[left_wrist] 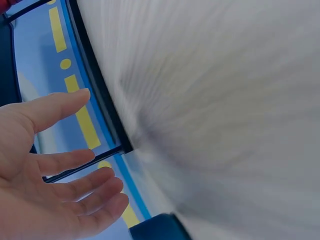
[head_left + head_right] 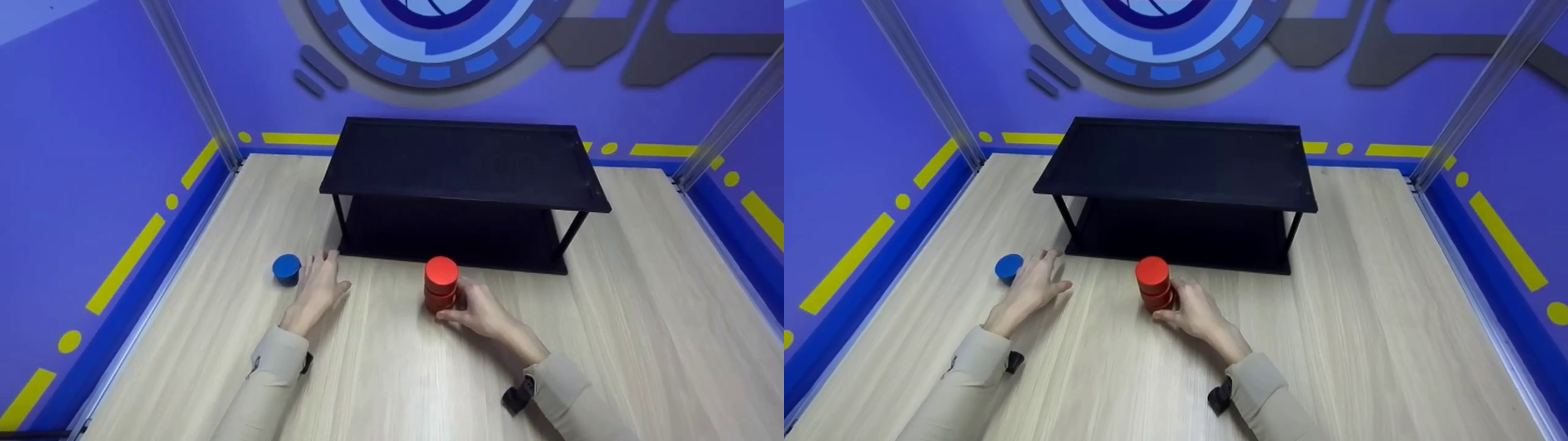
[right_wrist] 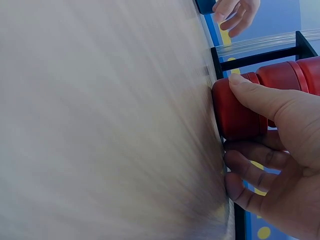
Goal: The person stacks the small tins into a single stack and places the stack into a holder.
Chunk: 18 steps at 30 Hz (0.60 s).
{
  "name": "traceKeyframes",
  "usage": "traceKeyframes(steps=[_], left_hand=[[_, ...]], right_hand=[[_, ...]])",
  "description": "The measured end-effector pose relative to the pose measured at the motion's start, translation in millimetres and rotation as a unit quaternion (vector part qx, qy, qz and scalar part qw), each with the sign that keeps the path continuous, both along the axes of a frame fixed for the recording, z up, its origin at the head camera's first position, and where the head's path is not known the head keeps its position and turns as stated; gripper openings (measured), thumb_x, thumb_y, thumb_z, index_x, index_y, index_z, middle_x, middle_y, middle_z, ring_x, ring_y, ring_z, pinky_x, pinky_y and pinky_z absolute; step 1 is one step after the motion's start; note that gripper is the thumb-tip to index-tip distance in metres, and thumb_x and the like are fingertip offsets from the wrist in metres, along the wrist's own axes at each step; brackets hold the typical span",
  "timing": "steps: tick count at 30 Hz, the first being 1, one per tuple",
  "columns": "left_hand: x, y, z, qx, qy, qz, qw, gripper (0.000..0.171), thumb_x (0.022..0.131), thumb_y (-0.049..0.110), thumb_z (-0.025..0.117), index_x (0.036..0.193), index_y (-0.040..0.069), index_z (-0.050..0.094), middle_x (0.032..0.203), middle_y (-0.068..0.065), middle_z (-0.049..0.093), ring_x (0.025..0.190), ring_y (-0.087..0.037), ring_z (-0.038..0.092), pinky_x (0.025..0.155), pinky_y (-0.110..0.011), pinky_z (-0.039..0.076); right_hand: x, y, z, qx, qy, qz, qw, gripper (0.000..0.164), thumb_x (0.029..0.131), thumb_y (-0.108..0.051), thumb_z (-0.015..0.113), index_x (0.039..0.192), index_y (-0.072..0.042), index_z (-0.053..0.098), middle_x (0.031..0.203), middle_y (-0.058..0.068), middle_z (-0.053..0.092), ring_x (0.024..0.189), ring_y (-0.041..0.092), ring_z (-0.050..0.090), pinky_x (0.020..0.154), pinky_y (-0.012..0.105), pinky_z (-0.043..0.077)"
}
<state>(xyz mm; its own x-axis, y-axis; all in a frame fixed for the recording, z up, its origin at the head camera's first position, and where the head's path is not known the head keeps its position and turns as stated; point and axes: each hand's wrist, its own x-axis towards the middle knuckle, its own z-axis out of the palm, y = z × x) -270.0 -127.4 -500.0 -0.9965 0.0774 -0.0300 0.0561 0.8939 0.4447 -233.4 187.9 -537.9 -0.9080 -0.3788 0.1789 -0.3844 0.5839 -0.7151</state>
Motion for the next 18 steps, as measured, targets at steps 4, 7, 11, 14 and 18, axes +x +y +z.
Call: traceKeyframes(steps=[4, 7, 11, 14, 18], left_hand=[[1.2, -5.5, 4.3, -0.027, 0.03, 0.006, 0.9992, 0.069, 0.084, 0.02, 0.075, 0.141, -0.001, 0.043, 0.139, -0.026, 0.046, 0.13, -0.042, 0.039, 0.106, -0.057, 0.035], [1.5, -11.5, 5.4, -0.034, 0.054, 0.014, 0.9978, 0.065, 0.082, 0.019, 0.075, 0.137, -0.002, 0.047, 0.136, -0.025, 0.047, 0.127, -0.041, 0.04, 0.104, -0.053, 0.036], [2.2, -21.3, 4.5, -0.038, 0.083, 0.021, 0.9956, 0.06, 0.081, 0.018, 0.076, 0.132, -0.001, 0.051, 0.136, -0.025, 0.046, 0.127, -0.04, 0.038, 0.106, -0.055, 0.031], [2.6, -29.5, 4.4, -0.032, 0.084, 0.03, 0.9955, 0.066, 0.08, 0.019, 0.077, 0.136, 0.0, 0.046, 0.139, -0.027, 0.04, 0.13, -0.042, 0.033, 0.109, -0.058, 0.027], [2.2, -39.1, 4.7, -0.014, 0.047, 0.052, 0.9974, 0.077, 0.08, 0.019, 0.077, 0.143, 0.0, 0.037, 0.145, -0.031, 0.03, 0.135, -0.046, 0.026, 0.109, -0.061, 0.026]], right_hand=[[-0.6, -0.6, -1.1, -0.002, 0.007, -0.001, 1.0, 0.045, 0.074, -0.024, 0.083, 0.108, -0.003, 0.062, 0.087, 0.004, 0.064, 0.073, 0.018, 0.059, 0.062, 0.024, 0.048], [-0.6, -0.8, -1.0, -0.002, 0.005, -0.003, 1.0, 0.045, 0.074, -0.023, 0.083, 0.108, -0.003, 0.062, 0.087, 0.003, 0.063, 0.073, 0.018, 0.059, 0.062, 0.021, 0.046], [-0.2, -0.7, -0.2, -0.001, -0.007, -0.004, 1.0, 0.046, 0.074, -0.022, 0.083, 0.11, -0.004, 0.062, 0.089, 0.003, 0.064, 0.074, 0.017, 0.059, 0.062, 0.021, 0.047], [0.0, -0.8, 0.6, -0.001, -0.016, -0.004, 1.0, 0.046, 0.074, -0.021, 0.083, 0.111, -0.004, 0.062, 0.088, 0.003, 0.064, 0.073, 0.017, 0.059, 0.061, 0.021, 0.048], [0.1, -1.0, 0.4, 0.0, -0.022, -0.004, 1.0, 0.047, 0.074, -0.021, 0.083, 0.112, -0.004, 0.061, 0.088, 0.003, 0.064, 0.073, 0.018, 0.059, 0.062, 0.021, 0.048]])
